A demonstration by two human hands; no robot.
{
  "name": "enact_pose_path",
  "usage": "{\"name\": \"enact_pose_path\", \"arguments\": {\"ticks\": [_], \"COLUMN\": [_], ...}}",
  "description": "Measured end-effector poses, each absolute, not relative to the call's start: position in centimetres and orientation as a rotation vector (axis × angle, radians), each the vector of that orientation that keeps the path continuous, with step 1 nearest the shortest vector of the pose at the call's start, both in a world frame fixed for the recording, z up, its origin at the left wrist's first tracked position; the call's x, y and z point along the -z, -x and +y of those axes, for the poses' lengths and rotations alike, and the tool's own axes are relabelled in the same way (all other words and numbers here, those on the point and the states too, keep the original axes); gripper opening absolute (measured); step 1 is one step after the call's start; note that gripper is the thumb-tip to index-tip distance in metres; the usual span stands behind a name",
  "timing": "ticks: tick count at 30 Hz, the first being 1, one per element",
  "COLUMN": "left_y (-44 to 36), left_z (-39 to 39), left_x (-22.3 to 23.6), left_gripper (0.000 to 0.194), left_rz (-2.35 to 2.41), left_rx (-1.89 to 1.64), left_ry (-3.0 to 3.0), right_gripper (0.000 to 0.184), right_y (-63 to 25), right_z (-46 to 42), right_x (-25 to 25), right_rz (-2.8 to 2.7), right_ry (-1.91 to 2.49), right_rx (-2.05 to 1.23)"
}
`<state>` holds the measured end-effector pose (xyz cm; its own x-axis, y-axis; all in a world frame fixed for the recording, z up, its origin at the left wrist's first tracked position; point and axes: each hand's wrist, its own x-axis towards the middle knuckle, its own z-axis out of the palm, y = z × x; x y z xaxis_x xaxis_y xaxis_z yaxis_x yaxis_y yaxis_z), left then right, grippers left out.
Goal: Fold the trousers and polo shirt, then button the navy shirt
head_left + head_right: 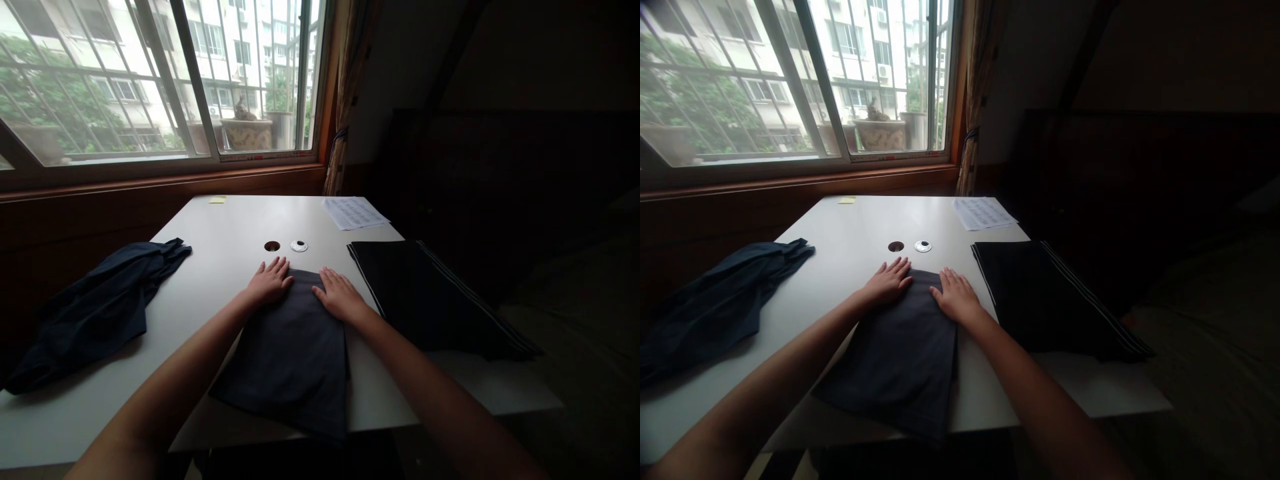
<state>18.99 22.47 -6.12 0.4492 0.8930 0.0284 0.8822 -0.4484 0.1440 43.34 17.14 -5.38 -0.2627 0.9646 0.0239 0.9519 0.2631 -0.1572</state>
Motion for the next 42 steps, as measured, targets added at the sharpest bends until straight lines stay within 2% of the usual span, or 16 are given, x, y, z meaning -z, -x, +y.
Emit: {"name": "enact_pose_path", "arguments": {"ticks": [8, 17, 21, 26, 36, 42], "left_y": [-17.9, -15.3, -18.0, -21.4, -21.6, -21.8], "left_z": [22.9, 21.9, 19.0, 13.6, 11.3, 11.1], "left_x": [5.7, 3.5, 2.4, 4.0, 5.8, 5.8], "left_gripper": [0.070, 0.061, 0.061, 0.061, 0.065, 0.065], "left_rz": [1.753, 2.057, 1.847, 1.388, 1.486, 1.516], "left_rx": [-0.090, -0.201, -0.309, -0.240, -0.262, -0.252], "left_ry": [-2.462, -2.374, -2.634, -2.882, -2.836, -2.826], "right_gripper": [0.066, 0.063, 0.063, 0.061, 0.061, 0.058], "right_y": [-45.5, -45.5, -45.6, -45.5, -45.5, -43.5], "right_z": [16.6, 16.7, 16.7, 16.6, 16.3, 13.7], "right_x": [6.1, 6.9, 7.0, 6.9, 6.4, 4.7], "right_rz": [-2.282, -2.246, -2.243, -2.230, -2.243, -2.283], "right_ry": [1.985, 1.966, 1.956, 1.951, 1.974, 1.839], "right_rx": [-0.132, -0.101, -0.098, -0.072, -0.054, 0.134]}}
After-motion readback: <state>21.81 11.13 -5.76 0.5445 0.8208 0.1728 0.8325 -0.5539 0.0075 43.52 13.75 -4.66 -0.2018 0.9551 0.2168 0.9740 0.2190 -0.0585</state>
